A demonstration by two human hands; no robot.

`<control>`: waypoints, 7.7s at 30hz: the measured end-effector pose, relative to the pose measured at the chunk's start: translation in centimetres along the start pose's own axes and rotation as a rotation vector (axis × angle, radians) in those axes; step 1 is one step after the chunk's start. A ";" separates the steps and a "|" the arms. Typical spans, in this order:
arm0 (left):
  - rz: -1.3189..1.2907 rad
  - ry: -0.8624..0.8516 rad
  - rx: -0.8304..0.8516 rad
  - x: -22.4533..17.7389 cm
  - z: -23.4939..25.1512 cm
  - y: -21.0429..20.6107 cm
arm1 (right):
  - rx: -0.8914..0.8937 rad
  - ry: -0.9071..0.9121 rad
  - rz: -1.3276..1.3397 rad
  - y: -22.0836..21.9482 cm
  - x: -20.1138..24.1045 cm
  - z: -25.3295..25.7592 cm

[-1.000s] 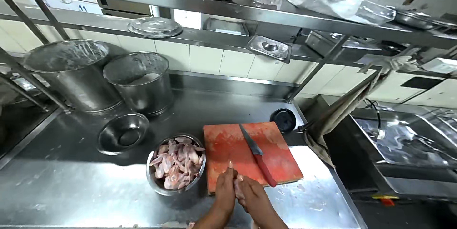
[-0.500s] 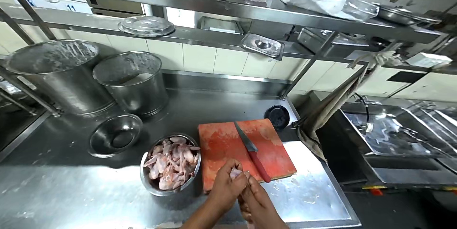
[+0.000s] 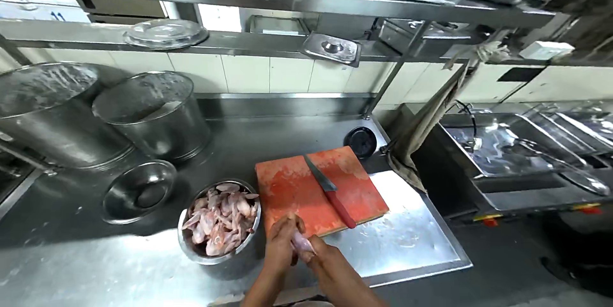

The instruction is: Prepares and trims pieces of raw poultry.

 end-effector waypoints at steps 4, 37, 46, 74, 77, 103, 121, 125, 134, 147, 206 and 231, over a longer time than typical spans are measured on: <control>-0.111 0.251 -0.002 1.1 -0.5 0.3 | 0.079 -0.041 0.268 -0.5 -0.7 -0.2; 0.135 -0.181 0.303 0.0 0.9 -5.4 | -0.119 -0.157 0.583 3.0 1.2 -2.3; 0.480 -0.476 0.152 -1.6 0.5 -5.4 | -0.203 -0.255 0.974 2.5 1.5 -1.9; 0.336 -0.327 0.156 -2.8 -3.0 -4.7 | -0.417 0.180 -0.592 3.0 4.2 -2.4; 0.320 -0.337 0.062 -3.3 -3.3 -4.0 | -0.426 0.151 -0.637 2.6 4.3 -2.2; -0.179 0.305 0.227 0.3 0.5 1.9 | -0.129 0.109 -0.563 0.2 2.7 -2.3; 1.348 -0.174 0.243 6.1 7.4 2.9 | 0.134 -0.511 0.147 1.0 -15.3 3.7; 1.358 -0.104 0.254 7.2 10.4 1.5 | 0.075 -0.522 -0.076 3.8 -18.6 6.1; 1.620 -0.271 0.441 8.7 9.8 -2.9 | -0.029 -0.703 -0.539 7.7 -16.3 5.2; 1.538 -0.103 0.445 9.9 10.6 -2.3 | -0.026 -0.620 -0.371 9.2 -17.0 7.8; 1.372 0.087 0.450 7.3 10.3 3.6 | -0.155 -0.798 -0.295 4.5 -17.8 -5.4; 1.274 -0.032 0.055 10.0 7.9 2.0 | 0.157 -0.500 -0.351 -2.0 -13.1 5.0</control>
Point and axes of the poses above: each hand's wrist, its own z-axis towards the middle knuckle, its own y-axis out of the back of the hand, x = y × z, the point moved 7 cm from there along z, towards the middle knuckle, and after that the axes turned 3 degrees about y, right-handed, at the moved point
